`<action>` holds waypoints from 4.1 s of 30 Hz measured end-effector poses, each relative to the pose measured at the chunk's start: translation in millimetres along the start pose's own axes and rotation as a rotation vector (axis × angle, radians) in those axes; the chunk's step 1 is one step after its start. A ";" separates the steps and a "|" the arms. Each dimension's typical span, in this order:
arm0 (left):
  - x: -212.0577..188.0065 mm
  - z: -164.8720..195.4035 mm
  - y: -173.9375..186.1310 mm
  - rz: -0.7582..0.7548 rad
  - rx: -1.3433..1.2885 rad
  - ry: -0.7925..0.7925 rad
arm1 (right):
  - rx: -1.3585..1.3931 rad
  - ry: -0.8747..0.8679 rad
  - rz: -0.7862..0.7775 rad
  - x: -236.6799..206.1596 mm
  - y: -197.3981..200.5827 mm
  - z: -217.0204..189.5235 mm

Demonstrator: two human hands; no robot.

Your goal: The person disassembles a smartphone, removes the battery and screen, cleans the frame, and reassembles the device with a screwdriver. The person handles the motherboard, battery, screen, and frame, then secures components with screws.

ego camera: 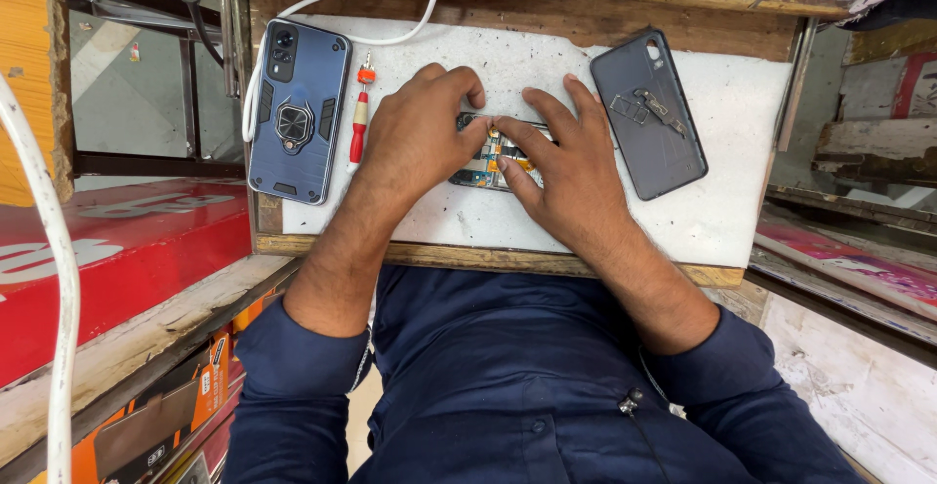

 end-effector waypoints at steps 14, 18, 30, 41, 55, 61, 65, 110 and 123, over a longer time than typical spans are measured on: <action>27.2 5.8 13.4 -0.263 0.041 0.052 | 0.023 -0.006 -0.008 0.5 4.5 1.3; 31.3 8.4 13.3 -0.288 0.087 0.036 | 0.013 -0.008 -0.010 1.2 4.6 0.4; 35.6 10.1 17.7 -0.318 0.132 0.002 | 0.030 -0.017 -0.017 2.7 7.1 -1.6; 39.7 20.3 14.4 -0.335 0.163 0.016 | 0.032 -0.014 -0.012 2.5 8.2 -2.0; 30.2 4.0 29.2 -0.303 -0.272 -0.041 | 0.004 -0.005 -0.019 2.0 9.5 -3.1; 31.1 2.4 27.8 -0.307 -0.235 -0.051 | -0.009 -0.010 -0.035 3.4 8.3 -3.6; 32.4 2.0 26.7 -0.313 -0.214 -0.043 | -0.038 -0.008 -0.044 2.7 7.2 -4.2; 36.3 6.1 20.6 -0.264 -0.007 -0.083 | -0.047 0.010 -0.023 1.7 5.4 -2.6; 32.7 4.7 34.6 -0.379 -0.291 -0.050 | 0.016 0.009 -0.002 0.1 10.9 0.3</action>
Point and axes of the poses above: each hand's wrist, its own x-axis towards the middle knuckle, its own y-axis out of the back of the hand, z = x × y, the point moved 1 cm from there along x, towards the middle knuckle
